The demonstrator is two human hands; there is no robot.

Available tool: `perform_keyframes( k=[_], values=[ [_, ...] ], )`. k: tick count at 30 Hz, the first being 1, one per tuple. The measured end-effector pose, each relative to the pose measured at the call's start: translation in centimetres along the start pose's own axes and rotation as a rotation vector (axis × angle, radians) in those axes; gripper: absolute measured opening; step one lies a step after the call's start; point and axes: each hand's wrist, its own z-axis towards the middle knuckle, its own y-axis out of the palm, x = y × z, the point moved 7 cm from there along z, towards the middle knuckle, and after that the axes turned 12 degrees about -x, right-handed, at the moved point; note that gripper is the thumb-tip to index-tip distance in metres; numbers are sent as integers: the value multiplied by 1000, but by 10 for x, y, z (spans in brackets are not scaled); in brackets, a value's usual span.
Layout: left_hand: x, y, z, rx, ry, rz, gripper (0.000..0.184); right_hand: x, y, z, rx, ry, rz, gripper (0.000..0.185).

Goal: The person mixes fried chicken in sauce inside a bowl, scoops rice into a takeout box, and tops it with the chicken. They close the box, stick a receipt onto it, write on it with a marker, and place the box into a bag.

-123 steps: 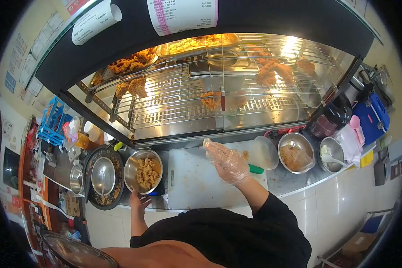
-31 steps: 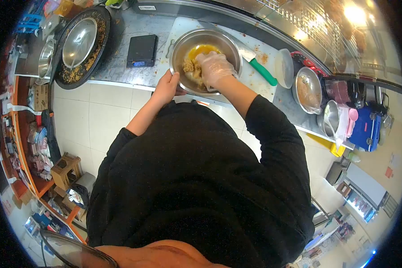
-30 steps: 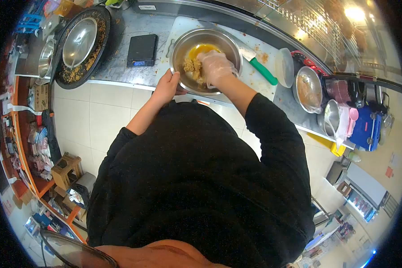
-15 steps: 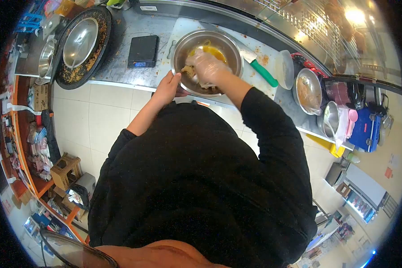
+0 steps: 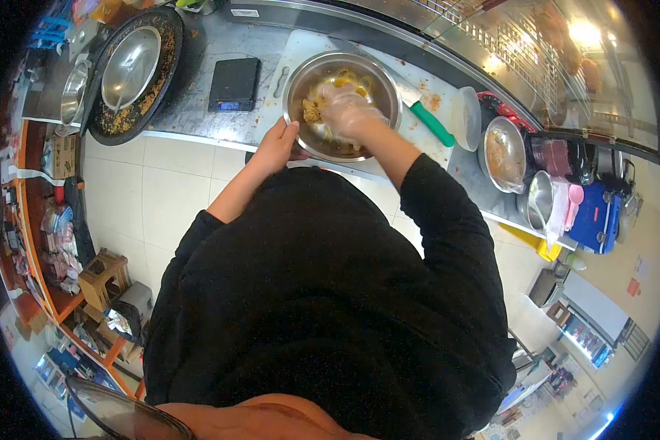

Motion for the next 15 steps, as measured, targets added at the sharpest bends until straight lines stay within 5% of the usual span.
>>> perform_keyframes(
  k=[2,6,10,13,15],
  values=[
    [3,2,-3,-5,-27,3,36,-5,-20,-10,-1,-119,236,67],
    [6,3,-5,8,12,-12,34,-26,-36,-18,162,-11,-211,60],
    [3,2,-3,-2,-34,-52,35,-37,-6,3,106,-80,-288,50],
    [3,1,-4,11,-44,-33,33,-31,-9,0,27,-280,-311,51],
    [5,-2,-2,15,-39,-17,32,-18,-24,-7,13,-220,-330,70]
  ],
)
